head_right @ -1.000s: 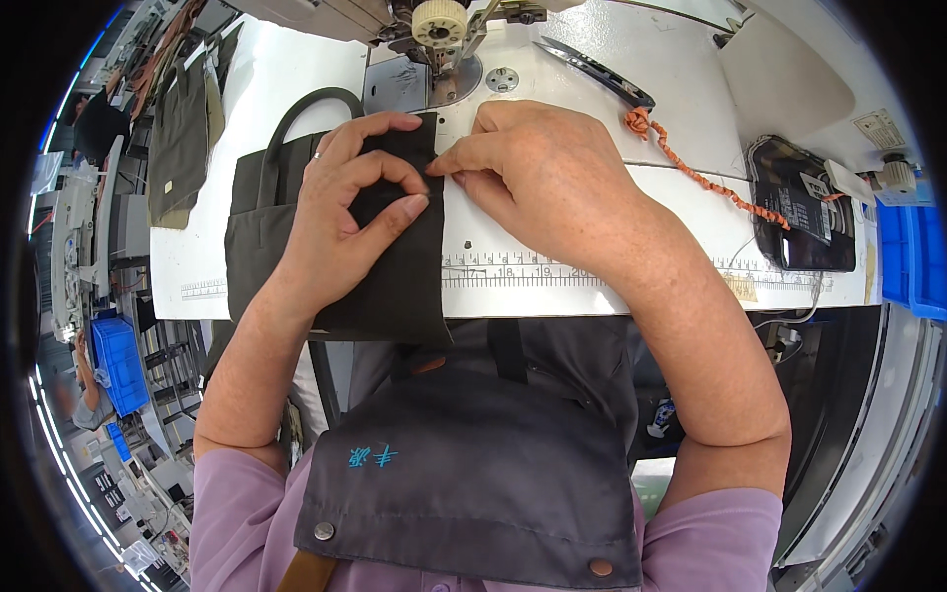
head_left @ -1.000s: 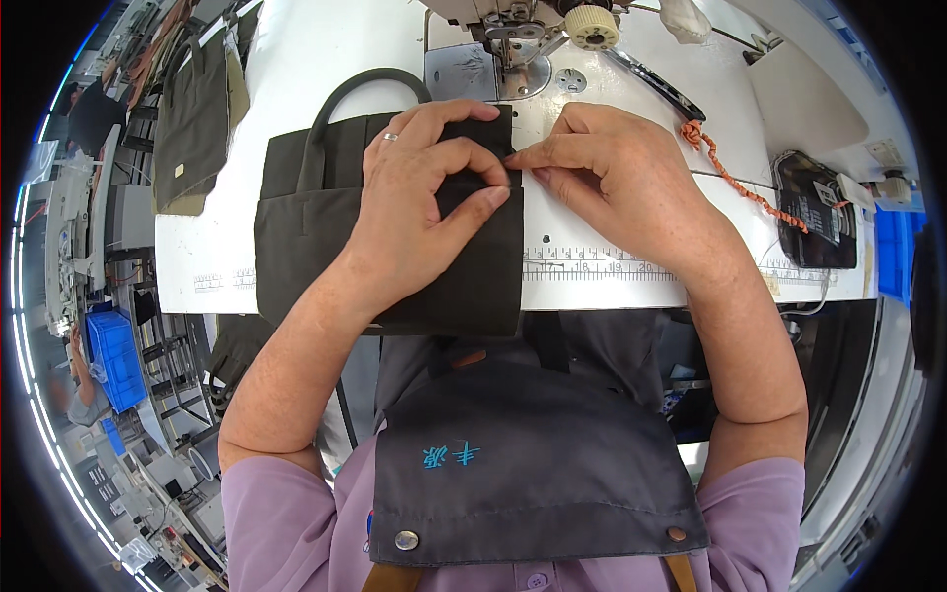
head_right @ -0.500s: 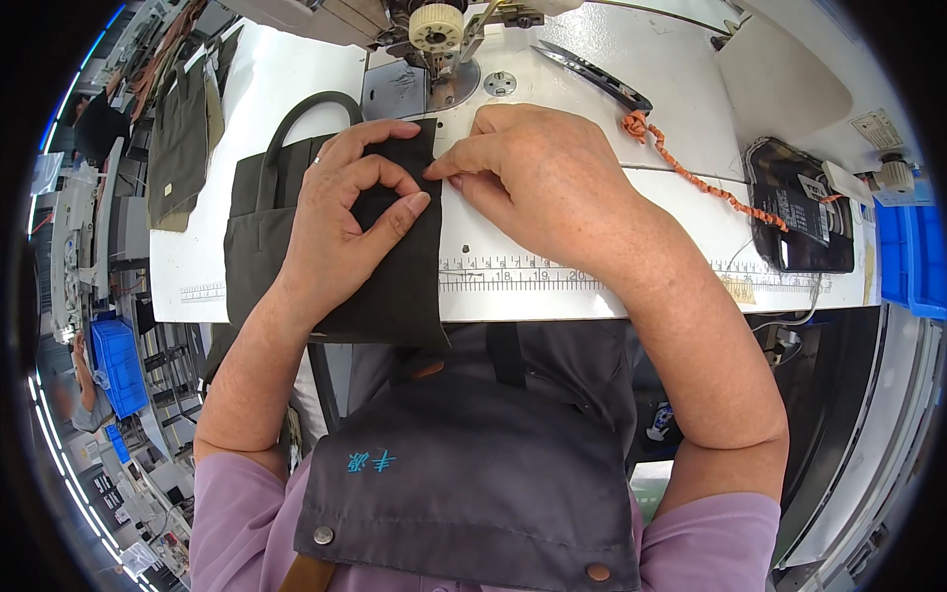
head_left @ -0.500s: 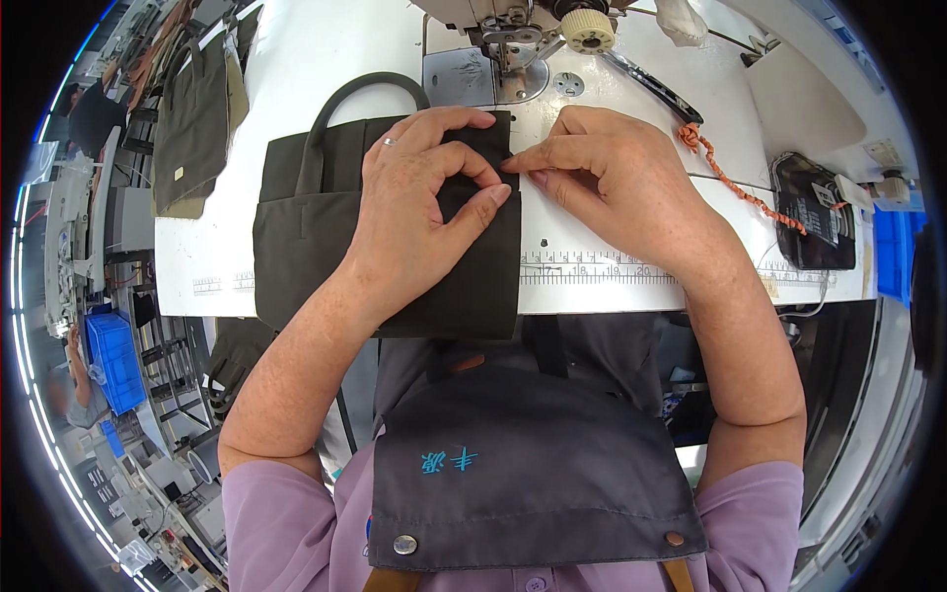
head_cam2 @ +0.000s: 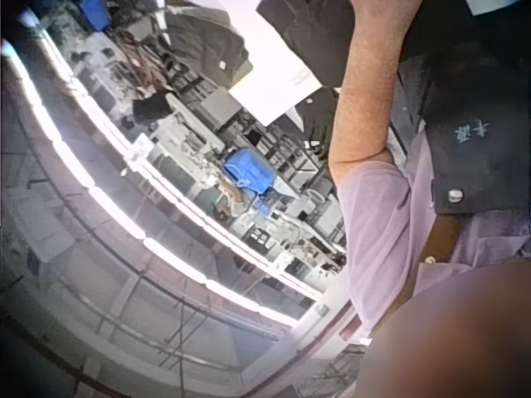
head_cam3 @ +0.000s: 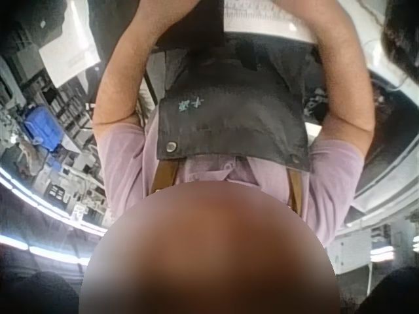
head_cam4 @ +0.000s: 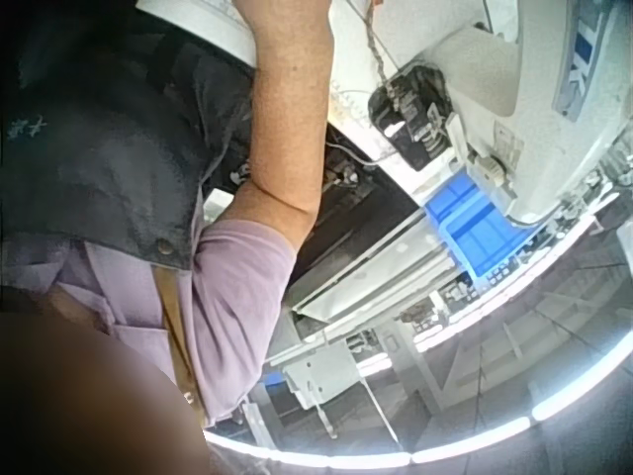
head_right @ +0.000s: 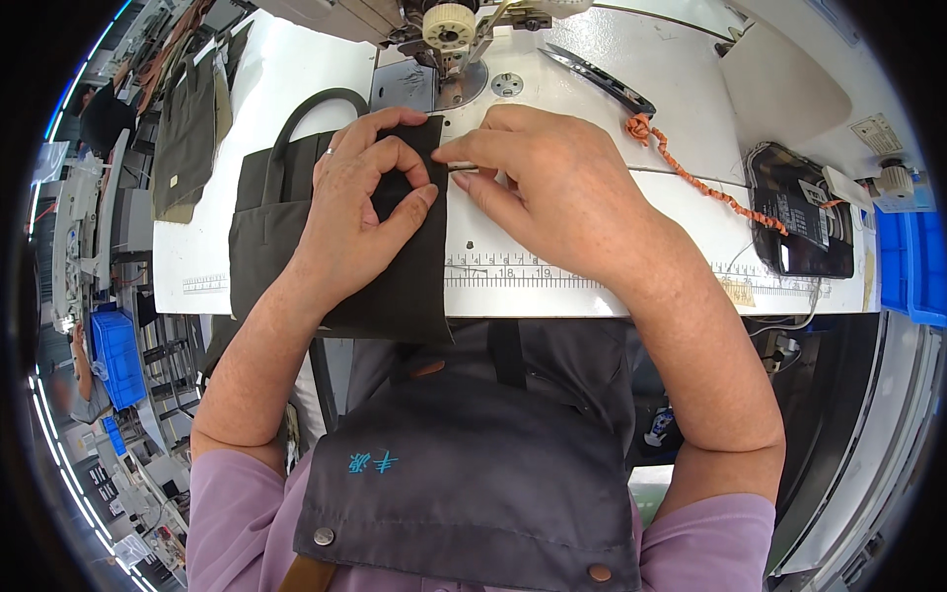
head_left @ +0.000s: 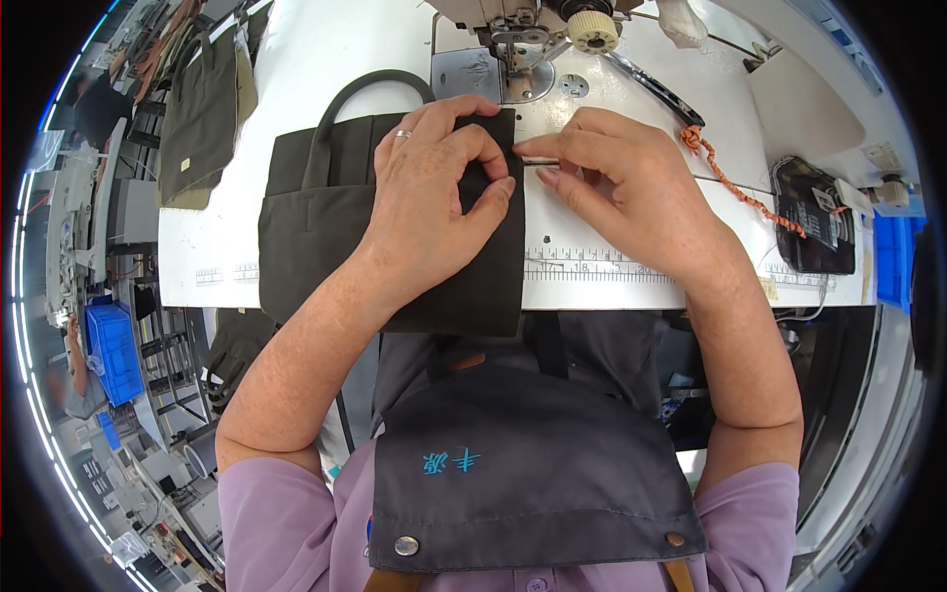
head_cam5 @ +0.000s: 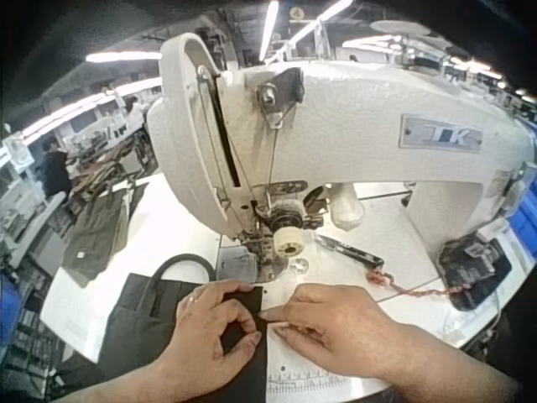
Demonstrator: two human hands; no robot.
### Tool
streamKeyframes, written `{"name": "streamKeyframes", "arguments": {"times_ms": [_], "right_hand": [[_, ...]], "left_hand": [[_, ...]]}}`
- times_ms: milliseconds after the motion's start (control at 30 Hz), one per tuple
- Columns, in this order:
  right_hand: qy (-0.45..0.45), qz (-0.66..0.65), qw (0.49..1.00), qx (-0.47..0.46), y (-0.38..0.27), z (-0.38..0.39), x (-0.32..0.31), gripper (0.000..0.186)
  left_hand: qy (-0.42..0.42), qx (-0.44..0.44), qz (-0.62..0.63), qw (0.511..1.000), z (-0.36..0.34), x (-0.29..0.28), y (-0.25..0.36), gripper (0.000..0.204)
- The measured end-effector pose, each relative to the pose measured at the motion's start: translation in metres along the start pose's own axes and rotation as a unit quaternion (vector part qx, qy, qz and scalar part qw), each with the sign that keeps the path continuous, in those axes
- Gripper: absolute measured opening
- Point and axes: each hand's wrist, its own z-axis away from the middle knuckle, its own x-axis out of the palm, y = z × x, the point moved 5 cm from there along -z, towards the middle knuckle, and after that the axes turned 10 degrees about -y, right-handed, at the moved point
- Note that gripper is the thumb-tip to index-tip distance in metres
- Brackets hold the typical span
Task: Using an industrial sewing machine to construct fabric bags.
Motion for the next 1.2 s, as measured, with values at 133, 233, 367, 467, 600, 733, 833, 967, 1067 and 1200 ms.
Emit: {"name": "streamKeyframes", "arguments": {"times_ms": [133,233,367,467,600,733,833,967,1067,1200], "right_hand": [[0.001,0.007,0.999,-0.051,-0.010,0.006,0.006,0.010],[0.011,0.062,0.995,-0.079,-0.015,0.006,0.007,0.010],[0.024,0.110,0.989,-0.093,-0.020,0.006,0.008,0.012],[0.039,0.126,0.986,-0.100,-0.022,0.007,0.009,0.014],[0.036,0.138,0.985,-0.100,-0.025,0.006,0.010,0.016],[0.010,0.172,0.981,-0.093,-0.024,0.001,0.010,0.014],[-0.019,0.210,0.974,-0.084,-0.021,-0.010,0.007,0.015],[-0.010,0.237,0.968,-0.084,-0.009,-0.026,0.004,0.015],[0.026,0.219,0.974,-0.057,0.005,-0.032,0.005,0.016],[0.065,0.195,0.977,-0.054,0.014,-0.033,0.007,0.017]], "left_hand": [[0.005,-0.004,0.012,1.000,-0.001,0.000,-0.004,0.011],[0.010,-0.002,0.016,1.000,-0.002,-0.002,-0.007,0.010],[0.018,0.089,-0.004,0.996,0.012,-0.010,-0.010,0.021],[-0.014,0.123,-0.099,0.987,0.029,-0.012,0.009,0.036],[-0.043,0.077,-0.129,0.988,0.037,-0.007,0.010,0.049],[-0.040,0.063,-0.125,0.989,0.036,-0.005,0.006,0.051],[-0.029,0.061,-0.124,0.990,0.029,-0.005,-0.002,0.049],[-0.010,0.041,-0.124,0.991,0.007,-0.006,-0.011,0.046],[0.000,0.037,-0.119,0.992,-0.010,-0.005,-0.018,0.044],[0.004,0.040,-0.116,0.992,-0.025,-0.006,-0.025,0.044]]}}
